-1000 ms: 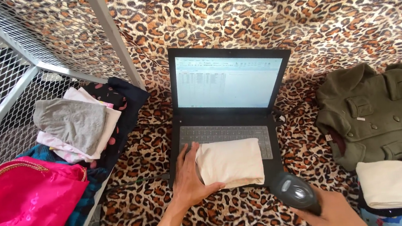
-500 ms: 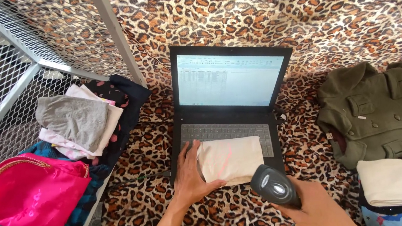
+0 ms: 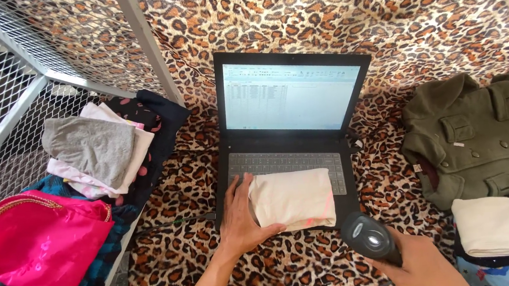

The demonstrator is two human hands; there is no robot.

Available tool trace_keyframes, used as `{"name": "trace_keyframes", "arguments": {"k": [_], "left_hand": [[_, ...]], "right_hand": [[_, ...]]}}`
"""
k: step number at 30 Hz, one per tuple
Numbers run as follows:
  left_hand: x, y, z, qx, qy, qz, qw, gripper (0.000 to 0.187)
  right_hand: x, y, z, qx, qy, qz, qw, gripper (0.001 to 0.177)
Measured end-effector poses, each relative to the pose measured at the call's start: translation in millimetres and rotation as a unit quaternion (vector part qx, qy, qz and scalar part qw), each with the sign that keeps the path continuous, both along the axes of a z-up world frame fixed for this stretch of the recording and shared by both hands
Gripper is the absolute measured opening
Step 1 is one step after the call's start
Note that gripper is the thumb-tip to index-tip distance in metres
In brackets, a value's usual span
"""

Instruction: A person folds a white garment, scans it with a handheld barcode scanner, and enters information into a laptop.

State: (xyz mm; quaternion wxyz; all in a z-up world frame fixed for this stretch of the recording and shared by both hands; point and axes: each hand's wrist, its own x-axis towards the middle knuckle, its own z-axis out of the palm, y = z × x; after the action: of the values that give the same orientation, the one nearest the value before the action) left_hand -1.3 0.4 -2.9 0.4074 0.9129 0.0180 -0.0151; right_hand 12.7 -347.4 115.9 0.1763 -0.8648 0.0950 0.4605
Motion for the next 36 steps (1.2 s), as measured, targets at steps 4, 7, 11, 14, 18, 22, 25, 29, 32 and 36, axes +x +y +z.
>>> {"name": "trace_keyframes", "arguments": {"k": [4, 7, 11, 14, 18, 22, 25, 29, 32, 36], "left_hand": [[0.7, -1.0, 12.4, -0.013, 0.036, 0.009, 0.999, 0.129], [-0.3, -1.1, 9.2, -0.019, 0.026, 0.010, 0.999, 0.128], [-0.5, -0.9, 3.4, -0.017, 0.004, 0.003, 1.000, 0.138], [-0.9, -1.1, 1.3, -0.013, -0.003, 0.001, 1.000, 0.139], [0.5, -2.0, 2.0, 0.000, 0.001, 0.006, 1.000, 0.138], [-2.4, -1.0, -8.4, -0.009, -0.024, 0.014, 1.000, 0.129], [-8.4, -2.4, -31.9, 0.072, -0.213, -0.039, 0.974, 0.119], [-14.9, -3.3, -38.2, 0.185, -0.286, -0.160, 0.926, 0.103], [-18.5, 1.8, -36.6, 0.237, -0.255, -0.199, 0.916, 0.110], [-13.7, 11.0, -33.1, 0.248, -0.246, -0.232, 0.908, 0.100]], "right_hand": [[4.3, 30.2, 15.5, -0.004, -0.009, 0.047, 0.999, 0.074], [4.8, 55.8, 38.3, 0.048, -0.028, 0.017, 0.998, 0.064], [6.3, 62.3, 37.6, 0.120, -0.048, 0.015, 0.992, 0.060], [6.7, 54.5, 30.1, 0.088, -0.036, 0.038, 0.995, 0.061], [13.9, 40.1, 26.4, -0.020, 0.028, 0.065, 0.997, 0.053], [14.9, 17.1, -2.3, -0.036, 0.020, 0.027, 0.999, 0.062], [18.6, 6.0, -33.2, -0.012, -0.055, -0.120, 0.991, 0.045], [41.0, 24.9, -48.6, 0.033, -0.163, -0.191, 0.967, 0.048], [53.8, 33.9, -64.2, 0.030, -0.173, -0.166, 0.970, 0.052], [60.4, 31.5, -86.4, 0.027, -0.226, -0.102, 0.969, 0.053]]}}
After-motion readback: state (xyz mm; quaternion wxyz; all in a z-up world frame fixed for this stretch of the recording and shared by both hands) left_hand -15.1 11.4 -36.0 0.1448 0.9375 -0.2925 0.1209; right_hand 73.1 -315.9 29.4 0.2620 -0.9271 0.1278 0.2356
